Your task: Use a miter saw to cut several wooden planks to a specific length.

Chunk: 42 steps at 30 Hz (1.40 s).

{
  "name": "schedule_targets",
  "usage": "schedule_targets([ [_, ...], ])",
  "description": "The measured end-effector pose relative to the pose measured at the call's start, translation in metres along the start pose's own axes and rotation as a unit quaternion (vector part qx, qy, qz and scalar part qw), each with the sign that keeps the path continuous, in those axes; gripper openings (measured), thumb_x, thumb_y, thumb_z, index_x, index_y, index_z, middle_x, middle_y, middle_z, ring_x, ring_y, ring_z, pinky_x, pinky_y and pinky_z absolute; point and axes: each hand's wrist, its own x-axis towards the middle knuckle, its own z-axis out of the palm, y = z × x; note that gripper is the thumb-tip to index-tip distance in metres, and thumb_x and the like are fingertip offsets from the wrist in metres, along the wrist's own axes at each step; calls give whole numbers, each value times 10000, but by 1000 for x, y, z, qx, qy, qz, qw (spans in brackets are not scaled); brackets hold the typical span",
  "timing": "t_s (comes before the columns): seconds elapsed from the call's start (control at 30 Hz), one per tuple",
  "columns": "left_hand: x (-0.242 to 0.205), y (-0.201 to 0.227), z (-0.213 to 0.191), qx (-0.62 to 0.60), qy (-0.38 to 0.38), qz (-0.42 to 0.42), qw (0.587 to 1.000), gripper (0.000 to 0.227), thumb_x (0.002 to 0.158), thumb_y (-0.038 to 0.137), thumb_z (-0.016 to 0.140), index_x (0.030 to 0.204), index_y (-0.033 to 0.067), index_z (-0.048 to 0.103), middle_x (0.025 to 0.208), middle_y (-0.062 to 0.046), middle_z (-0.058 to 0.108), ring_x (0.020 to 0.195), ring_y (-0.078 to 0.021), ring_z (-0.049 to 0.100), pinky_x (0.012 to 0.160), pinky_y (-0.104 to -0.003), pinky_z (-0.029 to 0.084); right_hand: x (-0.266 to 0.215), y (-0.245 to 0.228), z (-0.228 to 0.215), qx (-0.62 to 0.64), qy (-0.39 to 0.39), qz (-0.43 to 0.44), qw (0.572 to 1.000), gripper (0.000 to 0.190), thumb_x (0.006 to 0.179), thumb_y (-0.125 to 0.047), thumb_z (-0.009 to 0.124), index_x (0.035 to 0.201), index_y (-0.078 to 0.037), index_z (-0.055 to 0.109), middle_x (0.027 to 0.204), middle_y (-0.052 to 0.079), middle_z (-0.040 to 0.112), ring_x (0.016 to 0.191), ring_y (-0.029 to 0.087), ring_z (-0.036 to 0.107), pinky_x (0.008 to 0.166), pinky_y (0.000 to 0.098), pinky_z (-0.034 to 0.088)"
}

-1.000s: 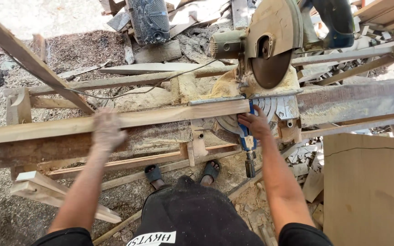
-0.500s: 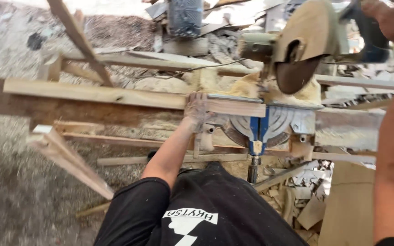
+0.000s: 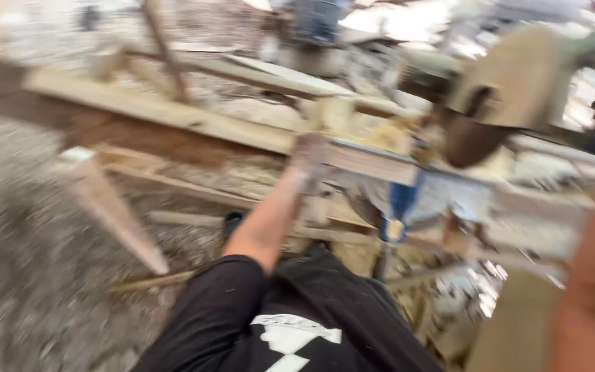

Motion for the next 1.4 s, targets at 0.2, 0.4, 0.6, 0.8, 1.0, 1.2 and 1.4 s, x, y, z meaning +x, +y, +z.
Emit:
schedule_targets([
  [0.2,-16,7,-53,-7,-25,-13,1000,1211,649,805,771,1524,147,254,1363,-121,384,1208,-284,359,1068,-486,256,-147,69,-21,-27,99,83,991,592,985,-14,650,1554,-104,513,1486,177,671,1288,348,702,1106,469,581],
  [0.4,-21,9,-56,-37,-27,-13,999,1092,762,715,770,1523,95,290,1496,-107,361,1390,-296,295,1175,-492,172,-261,7,14,104,189,247,945,560,1036,-129,632,1557,-122,430,1496,141,643,977,262,737,811,425,622],
  [0.6,-21,10,-55,-26,-35,-9,999,1002,805,711,752,1458,72,342,1449,-134,372,1378,-302,289,1179,-498,154,-312,35,51,150,237,190,941,518,1152,-96,629,1624,-106,417,1283,127,625,933,174,652,802,312,582],
  [0.8,-15,8,-49,-52,-41,-20,998,1003,779,704,770,1462,104,348,1426,-122,376,1384,-288,286,1184,-491,144,-322,36,55,130,238,159,949,500,1183,-121,621,1617,-106,373,1437,148,538,995,177,655,817,319,618],
  [1.0,-14,7,-42,-29,-40,-19,999,1066,750,731,779,1471,83,337,1409,-125,374,1372,-286,288,1186,-493,138,-338,48,71,162,265,168,935,518,1177,-98,623,1628,-111,369,1391,133,547,1011,187,645,849,323,613],
  [1.2,-15,4,-35,-23,-14,-7,1000,1061,747,755,768,1456,82,356,1415,-125,376,1381,-293,285,1188,-499,139,-342,49,74,182,270,164,931,509,1161,-58,588,1615,-115,365,1353,127,583,983,177,662,802,301,605],
  [1.4,-15,5,-37,-23,-14,-3,1000,1071,733,758,771,1444,72,357,1407,-133,379,1368,-301,288,1172,-506,141,-349,56,81,212,277,145,926,508,1170,-31,573,1622,-121,358,1381,126,554,964,169,642,833,306,600],
])
